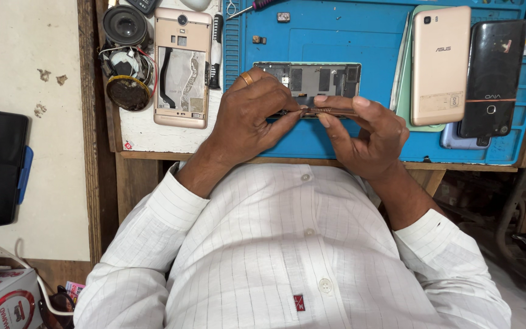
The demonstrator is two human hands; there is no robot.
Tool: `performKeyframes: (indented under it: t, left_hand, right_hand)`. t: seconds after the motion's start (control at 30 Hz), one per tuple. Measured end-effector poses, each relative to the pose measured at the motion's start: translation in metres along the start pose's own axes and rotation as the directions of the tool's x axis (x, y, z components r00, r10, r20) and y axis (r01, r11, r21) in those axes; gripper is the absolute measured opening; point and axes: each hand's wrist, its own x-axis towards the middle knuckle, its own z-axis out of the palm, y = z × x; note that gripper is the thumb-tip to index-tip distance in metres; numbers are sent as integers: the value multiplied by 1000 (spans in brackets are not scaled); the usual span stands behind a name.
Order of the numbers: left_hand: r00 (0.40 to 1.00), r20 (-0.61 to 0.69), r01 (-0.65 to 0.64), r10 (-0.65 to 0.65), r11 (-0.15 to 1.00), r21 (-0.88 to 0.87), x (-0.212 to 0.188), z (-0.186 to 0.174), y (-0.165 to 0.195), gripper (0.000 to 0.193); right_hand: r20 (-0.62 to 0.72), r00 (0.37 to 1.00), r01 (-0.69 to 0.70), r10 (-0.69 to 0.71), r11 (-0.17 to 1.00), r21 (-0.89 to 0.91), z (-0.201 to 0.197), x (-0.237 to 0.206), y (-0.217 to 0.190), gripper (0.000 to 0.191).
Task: The person repairs a disassembled smartphone on a blue work mat, holding the phone chassis steady with one hand while using a screwdriver-like tool with the other to work on internal components. They reposition the phone and continue working on its internals throughout the episode.
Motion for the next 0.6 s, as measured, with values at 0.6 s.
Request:
performKeyframes:
  t: [0.6]
  left_hand:
    - [999,29,35,-34,999,-31,-1,0,9,17]
  right_hand:
    - [-79,991,-84,104,971,222,5,3,0,74]
